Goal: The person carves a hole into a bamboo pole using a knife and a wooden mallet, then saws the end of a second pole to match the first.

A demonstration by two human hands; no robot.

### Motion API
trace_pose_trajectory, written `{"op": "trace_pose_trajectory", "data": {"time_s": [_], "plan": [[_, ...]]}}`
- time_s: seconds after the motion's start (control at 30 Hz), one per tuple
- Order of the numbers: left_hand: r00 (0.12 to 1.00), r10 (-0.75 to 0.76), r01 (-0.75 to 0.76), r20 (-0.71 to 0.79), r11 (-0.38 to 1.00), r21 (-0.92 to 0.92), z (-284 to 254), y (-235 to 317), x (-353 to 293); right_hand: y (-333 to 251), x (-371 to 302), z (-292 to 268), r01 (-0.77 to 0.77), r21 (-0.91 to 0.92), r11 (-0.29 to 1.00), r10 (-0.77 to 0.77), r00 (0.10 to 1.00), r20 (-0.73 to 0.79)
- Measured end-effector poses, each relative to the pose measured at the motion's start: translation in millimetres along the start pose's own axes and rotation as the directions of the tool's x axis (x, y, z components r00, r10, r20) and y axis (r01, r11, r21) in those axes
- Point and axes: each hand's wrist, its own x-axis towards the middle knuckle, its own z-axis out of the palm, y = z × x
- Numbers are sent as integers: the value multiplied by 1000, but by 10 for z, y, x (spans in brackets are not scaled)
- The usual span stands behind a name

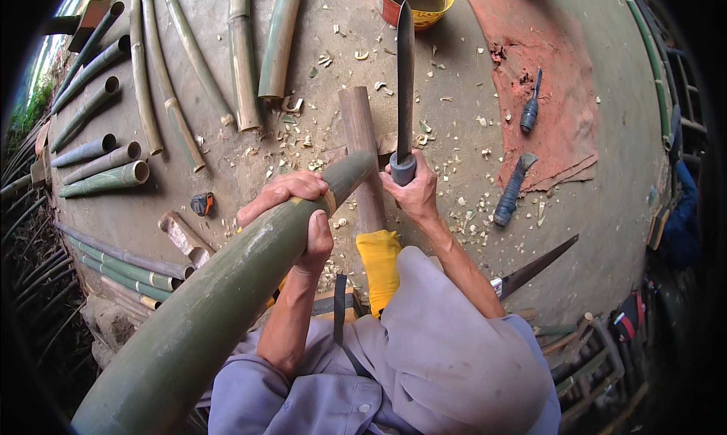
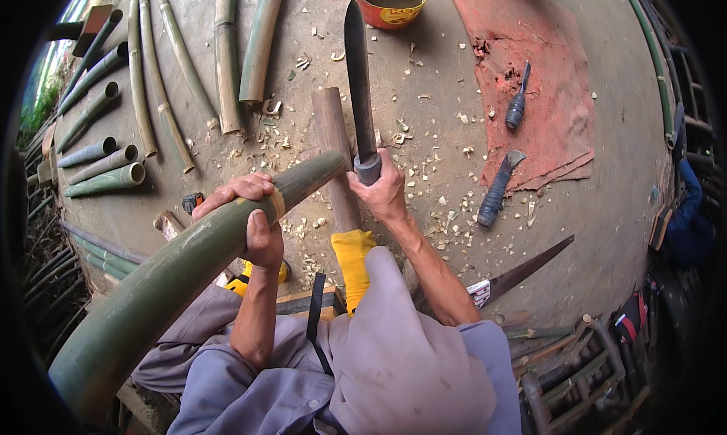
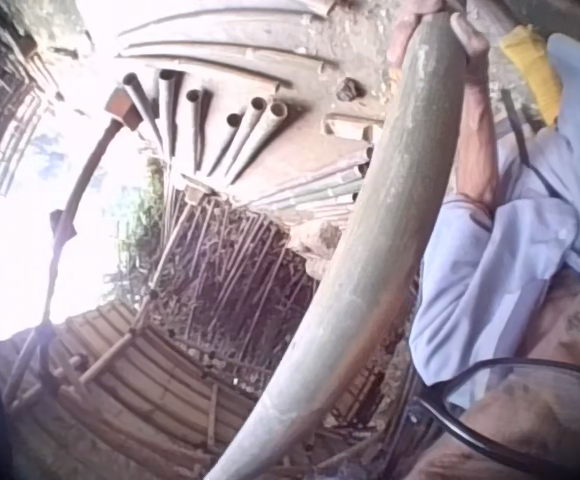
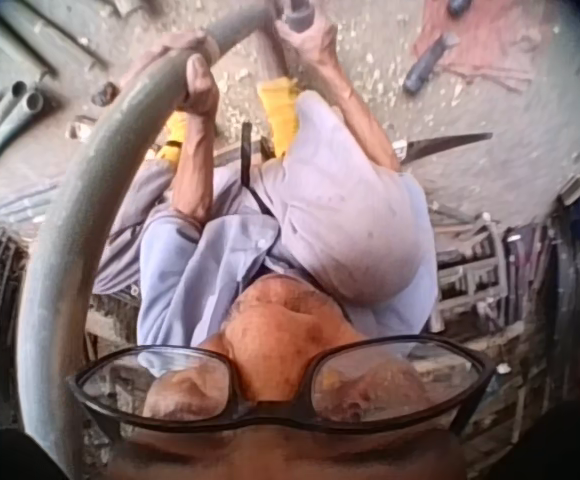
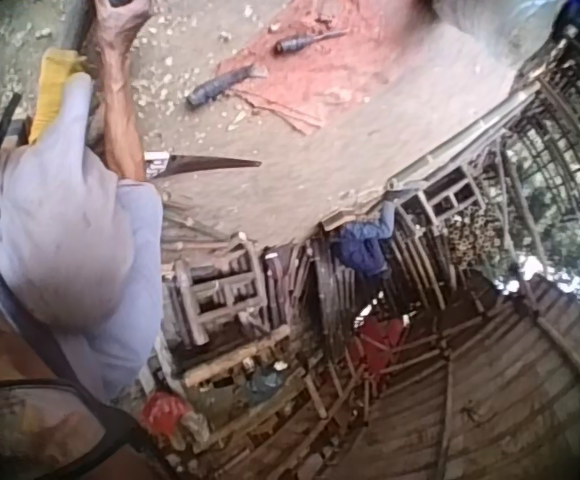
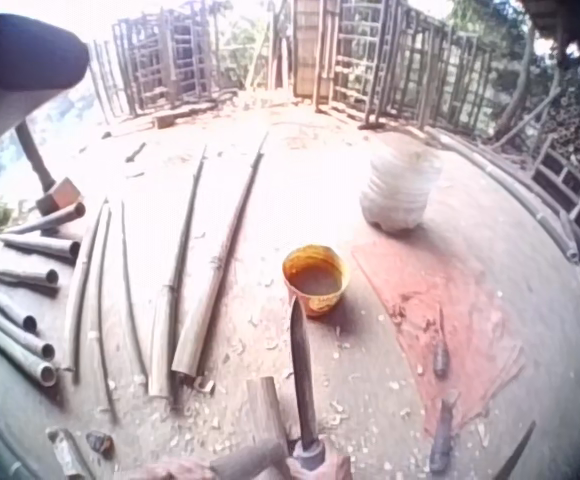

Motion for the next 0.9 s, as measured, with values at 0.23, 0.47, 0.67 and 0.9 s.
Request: {"op": "trace_pose_trajectory", "data": {"time_s": [0.23,0.47,0.67,0.9], "plan": [[1000,-12,12,6,999,-38,-19,20,-1,-256,-4,-652,7,-120,993,-22,993,-118],[1000,4,-4,4,1000,-15,-36,-18,2,-122,-157,-1472,189,-437,879,-204,979,12],[998,5,-6,66,1000,16,-81,29,26,-242,175,-1810,422,-618,663,-38,843,536],[996,45,-49,77,997,54,-60,-8,29,-407,801,-1522,618,-529,582,18,640,768]]}}
